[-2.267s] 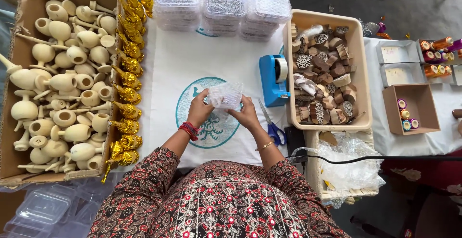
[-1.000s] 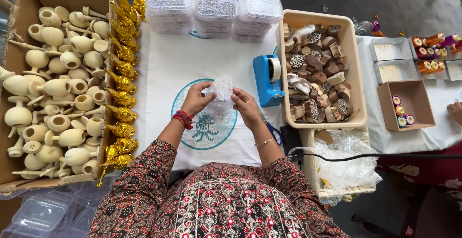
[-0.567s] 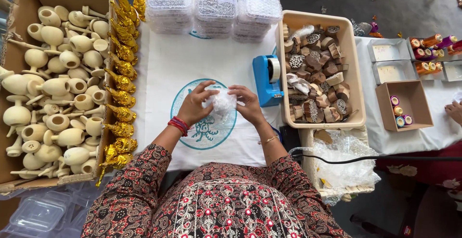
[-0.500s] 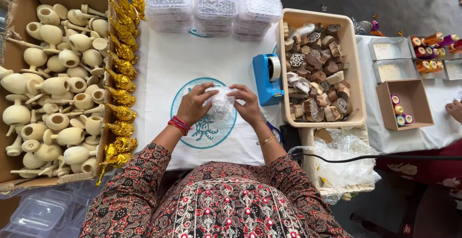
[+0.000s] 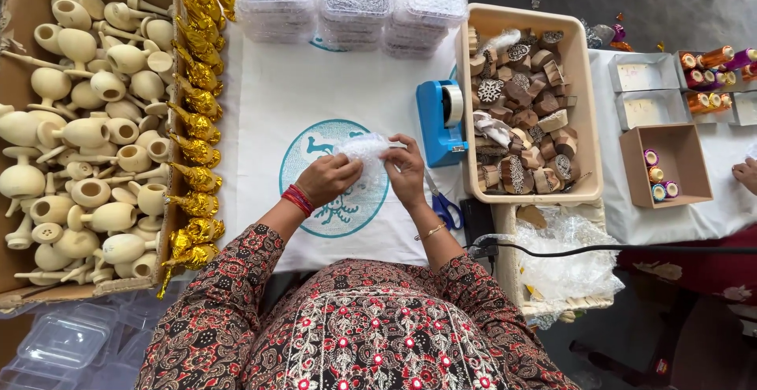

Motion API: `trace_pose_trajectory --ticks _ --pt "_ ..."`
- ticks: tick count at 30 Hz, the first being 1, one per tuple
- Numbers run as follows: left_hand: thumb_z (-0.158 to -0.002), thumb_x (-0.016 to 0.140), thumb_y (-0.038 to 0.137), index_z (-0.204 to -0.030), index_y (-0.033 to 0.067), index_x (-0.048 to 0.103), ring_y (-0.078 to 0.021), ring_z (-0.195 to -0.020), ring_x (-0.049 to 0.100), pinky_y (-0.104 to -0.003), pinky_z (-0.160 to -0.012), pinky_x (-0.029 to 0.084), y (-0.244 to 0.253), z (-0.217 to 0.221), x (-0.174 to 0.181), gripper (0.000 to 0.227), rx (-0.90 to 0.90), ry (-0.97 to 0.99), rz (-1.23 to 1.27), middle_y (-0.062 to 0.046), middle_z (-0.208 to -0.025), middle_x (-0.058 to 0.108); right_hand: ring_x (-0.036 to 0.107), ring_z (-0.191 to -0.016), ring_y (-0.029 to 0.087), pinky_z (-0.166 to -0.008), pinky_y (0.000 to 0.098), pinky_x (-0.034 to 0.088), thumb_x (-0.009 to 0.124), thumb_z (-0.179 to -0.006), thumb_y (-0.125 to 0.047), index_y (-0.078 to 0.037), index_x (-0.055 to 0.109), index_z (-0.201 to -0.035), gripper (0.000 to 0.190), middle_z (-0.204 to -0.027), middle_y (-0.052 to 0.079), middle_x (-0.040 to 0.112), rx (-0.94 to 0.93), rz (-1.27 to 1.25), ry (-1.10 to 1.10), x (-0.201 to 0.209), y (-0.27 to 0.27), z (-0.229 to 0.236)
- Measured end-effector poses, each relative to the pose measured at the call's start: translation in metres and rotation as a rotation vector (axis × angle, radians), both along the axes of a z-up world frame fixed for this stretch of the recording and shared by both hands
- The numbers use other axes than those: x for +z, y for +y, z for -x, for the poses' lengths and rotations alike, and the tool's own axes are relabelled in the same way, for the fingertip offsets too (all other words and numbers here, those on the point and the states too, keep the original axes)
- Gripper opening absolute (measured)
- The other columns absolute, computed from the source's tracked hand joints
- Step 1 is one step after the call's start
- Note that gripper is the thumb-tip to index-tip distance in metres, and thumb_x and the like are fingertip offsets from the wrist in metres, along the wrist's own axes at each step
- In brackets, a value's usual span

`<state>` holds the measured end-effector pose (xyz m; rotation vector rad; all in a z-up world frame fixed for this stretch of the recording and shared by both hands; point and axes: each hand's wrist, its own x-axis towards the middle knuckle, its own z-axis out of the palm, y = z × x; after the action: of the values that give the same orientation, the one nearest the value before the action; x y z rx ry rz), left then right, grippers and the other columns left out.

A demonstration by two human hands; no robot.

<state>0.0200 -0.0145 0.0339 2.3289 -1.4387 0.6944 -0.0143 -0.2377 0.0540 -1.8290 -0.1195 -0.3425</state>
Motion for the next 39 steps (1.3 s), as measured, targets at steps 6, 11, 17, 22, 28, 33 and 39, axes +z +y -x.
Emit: trace_pose_trajectory --ticks 6,11,17,22,28,33,39 --pt "-0.09 0.067 0.009 -0.114 0.0028 0.073 -0.0173 -0.096 0.065 -0.031 -0.081 0.059 0.004 -0.003 0.007 0.025 0.039 0.066 0.024 -0.004 -0.117 0.068 0.071 -0.079 0.01 -0.068 0.0249 0.055 0.076 -0.093 -0.016 -0.006 0.07 -0.099 0.013 -0.091 0.002 0.074 -0.055 -0.397 0.473 -0.021 -0.001 0.007" --pt "-0.089 0.07 0.01 -0.118 0.0051 0.073 -0.0181 -0.104 0.065 -0.033 -0.088 0.059 0.005 0.001 0.005 0.029 0.041 0.174 0.056 -0.004 -0.123 0.068 0.07 -0.072 0.008 -0.062 0.022 0.051 0.08 -0.088 -0.018 -0.005 0.076 -0.09 0.013 -0.081 0.002 0.076 -0.009 -0.316 0.589 -0.039 -0.001 -0.001" --pt "-0.083 0.081 0.03 -0.14 0.0024 0.058 -0.0334 -0.123 0.06 -0.044 -0.101 0.054 -0.003 -0.003 0.039 0.067 0.281 0.568 0.451 -0.016 -0.135 0.062 0.067 -0.069 0.008 -0.064 0.0219 0.05 0.082 -0.088 -0.013 -0.003 0.076 -0.085 0.012 -0.076 0.004 0.074 0.048 -0.254 0.46 -0.051 -0.005 -0.008" --pt "-0.066 0.094 0.045 -0.141 -0.0015 0.051 -0.0414 -0.115 0.06 -0.048 -0.091 0.051 -0.009 -0.019 0.017 0.098 0.424 0.961 0.498 -0.024 -0.129 0.063 0.068 -0.07 0.008 -0.066 0.0228 0.053 0.081 -0.087 -0.01 -0.001 0.075 -0.085 0.011 -0.078 0.005 0.076 0.066 -0.244 0.437 -0.058 -0.006 -0.013" --pt "-0.07 0.091 0.035 -0.117 0.0089 0.073 -0.0206 -0.088 0.078 -0.033 -0.078 0.062 -0.014 -0.013 0.026 0.057 0.373 1.269 0.509 -0.01 -0.102 0.079 0.072 -0.075 0.01 -0.07 0.0238 0.059 0.083 -0.085 -0.007 0.001 0.076 -0.087 0.011 -0.083 0.008 0.078 0.076 -0.208 0.425 -0.047 -0.014 -0.011" --pt "-0.073 0.091 0.029 -0.113 0.0092 0.075 -0.0196 -0.084 0.078 -0.032 -0.076 0.062 -0.014 -0.01 0.025 0.047 0.404 1.219 0.509 -0.009 -0.098 0.08 0.07 -0.07 0.008 -0.063 0.0239 0.057 0.085 -0.084 -0.013 -0.002 0.078 -0.09 0.013 -0.08 0.005 0.077 -0.071 0.03 0.392 -0.056 -0.047 -0.01" --pt "-0.073 0.091 0.027 -0.112 0.0093 0.075 -0.02 -0.086 0.078 -0.032 -0.078 0.062 -0.014 -0.012 0.02 0.046 0.409 1.219 0.505 -0.009 -0.099 0.08 0.056 -0.062 0.016 -0.053 0.036 0.043 0.072 -0.099 -0.029 -0.01 0.082 -0.104 0.022 -0.076 0.007 0.071 -0.643 0.208 0.47 0.018 -0.12 -0.01"
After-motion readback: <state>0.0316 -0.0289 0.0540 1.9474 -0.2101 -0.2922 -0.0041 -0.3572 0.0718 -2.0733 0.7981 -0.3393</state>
